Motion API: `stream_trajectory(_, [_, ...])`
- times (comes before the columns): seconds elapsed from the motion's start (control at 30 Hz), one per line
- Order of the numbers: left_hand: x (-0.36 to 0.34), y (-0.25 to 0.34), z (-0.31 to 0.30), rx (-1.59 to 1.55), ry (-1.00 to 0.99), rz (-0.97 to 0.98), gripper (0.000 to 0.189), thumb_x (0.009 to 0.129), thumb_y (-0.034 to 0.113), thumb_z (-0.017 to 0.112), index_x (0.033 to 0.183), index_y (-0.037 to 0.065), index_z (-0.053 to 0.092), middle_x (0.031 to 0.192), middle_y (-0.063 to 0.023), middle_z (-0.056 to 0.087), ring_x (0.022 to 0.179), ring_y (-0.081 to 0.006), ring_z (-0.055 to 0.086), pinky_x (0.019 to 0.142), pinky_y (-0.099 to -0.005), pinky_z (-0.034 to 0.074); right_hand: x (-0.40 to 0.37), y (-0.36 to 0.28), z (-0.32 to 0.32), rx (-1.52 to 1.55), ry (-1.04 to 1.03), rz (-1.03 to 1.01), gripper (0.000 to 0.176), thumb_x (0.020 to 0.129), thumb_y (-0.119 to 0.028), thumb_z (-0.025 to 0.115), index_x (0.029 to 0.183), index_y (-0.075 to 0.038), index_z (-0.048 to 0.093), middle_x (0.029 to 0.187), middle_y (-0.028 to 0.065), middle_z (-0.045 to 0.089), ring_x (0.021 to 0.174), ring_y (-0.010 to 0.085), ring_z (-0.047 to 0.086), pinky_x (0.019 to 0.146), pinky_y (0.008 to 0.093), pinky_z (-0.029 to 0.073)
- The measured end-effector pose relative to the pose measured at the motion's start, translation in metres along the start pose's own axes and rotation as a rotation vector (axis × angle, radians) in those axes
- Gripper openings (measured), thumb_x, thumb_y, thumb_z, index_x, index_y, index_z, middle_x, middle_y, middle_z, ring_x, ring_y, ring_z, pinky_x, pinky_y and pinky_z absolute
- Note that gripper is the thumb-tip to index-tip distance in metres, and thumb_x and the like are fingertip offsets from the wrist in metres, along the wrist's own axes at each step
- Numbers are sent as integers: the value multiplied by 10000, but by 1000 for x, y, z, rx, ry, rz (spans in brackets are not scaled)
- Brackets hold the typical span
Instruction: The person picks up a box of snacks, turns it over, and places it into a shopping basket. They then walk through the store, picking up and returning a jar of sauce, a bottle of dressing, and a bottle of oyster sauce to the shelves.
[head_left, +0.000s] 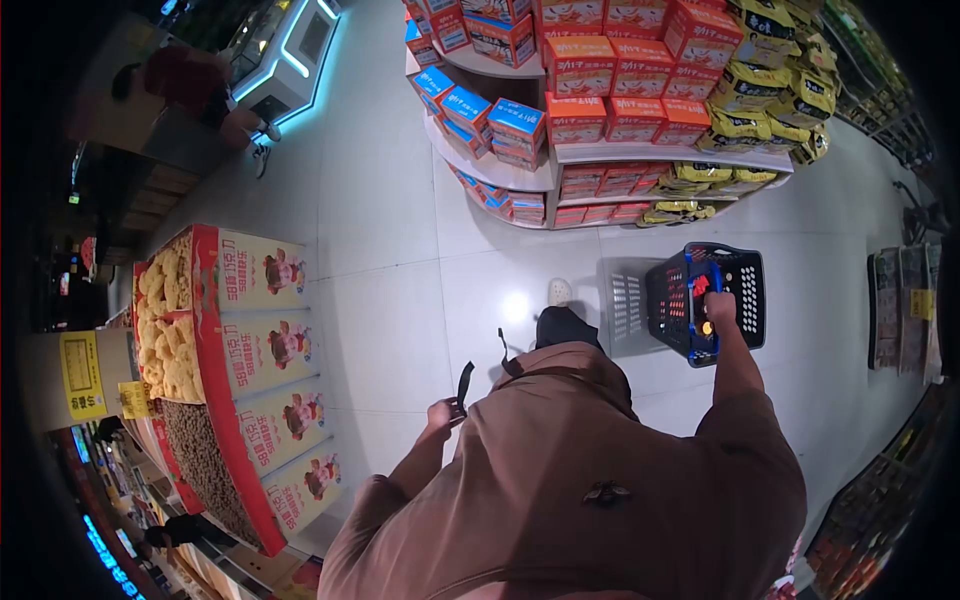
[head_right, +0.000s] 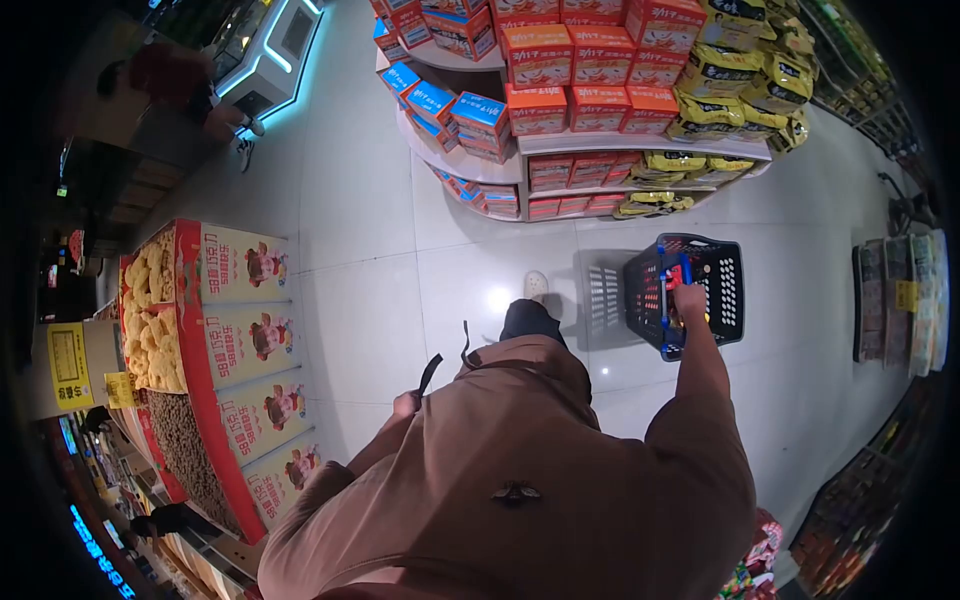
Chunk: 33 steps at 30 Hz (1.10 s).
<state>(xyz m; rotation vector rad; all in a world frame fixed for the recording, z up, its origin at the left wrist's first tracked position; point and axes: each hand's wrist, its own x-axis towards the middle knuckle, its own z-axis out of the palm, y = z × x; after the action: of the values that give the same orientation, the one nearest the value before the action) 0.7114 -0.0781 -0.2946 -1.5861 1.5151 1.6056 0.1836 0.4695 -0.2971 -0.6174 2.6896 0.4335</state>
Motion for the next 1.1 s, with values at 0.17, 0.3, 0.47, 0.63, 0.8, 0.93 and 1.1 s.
stream_trajectory(0.17, [36,41,-16,-351,0,-16,481,852,26,427,1312,-25,556,1031,-159,703,896,-245,692,782,-381,559,-3,-48,-10,635,-16,385,218,873,-177,582,777,-65,742,814,178,722,774,336,723,690,443,561])
stream_trajectory(0.3, [59,84,-35,-355,-41,23,453,859,27,428,1290,-22,559,1039,-160,699,877,-243,687,754,-353,571,-6,-93,-39,748,21,503,227,865,-184,586,821,-12,727,796,191,718,748,330,726,691,446,560])
stream_trajectory(0.47, [77,138,-88,-314,-55,30,432,893,56,433,1303,-26,542,1072,-172,691,872,-249,685,761,-356,583,-20,-163,-86,972,4,664,214,748,-194,641,773,13,689,688,161,670,682,299,703,655,427,522])
stream_trajectory(0.63, [96,193,-166,-103,-39,-38,441,934,105,406,1344,-10,520,1098,-179,691,923,-270,696,837,-398,580,-22,-226,-102,1078,-37,783,290,765,-238,643,809,46,680,705,216,665,723,348,704,671,451,518])
stream_trajectory(0.8, [138,259,-218,-12,-21,-43,431,959,106,386,1352,-19,511,1120,-197,683,958,-287,692,859,-417,580,-24,-297,-151,1016,-76,825,349,792,-301,653,847,42,690,818,279,686,847,426,698,748,470,544])
stream_trajectory(0.93, [157,332,-222,-20,-77,93,428,940,100,435,1340,-29,513,1108,-182,682,941,-270,693,844,-392,580,-27,-350,-175,1037,-153,840,330,807,-284,635,913,22,700,883,287,691,907,445,679,807,505,539])
stream_trajectory(1.1, [166,406,-205,35,-199,178,409,913,70,504,1310,-29,533,1098,-170,685,921,-261,696,844,-374,576,-26,-410,-177,1053,-192,826,297,794,-259,635,875,16,711,840,272,691,856,429,687,796,493,541])
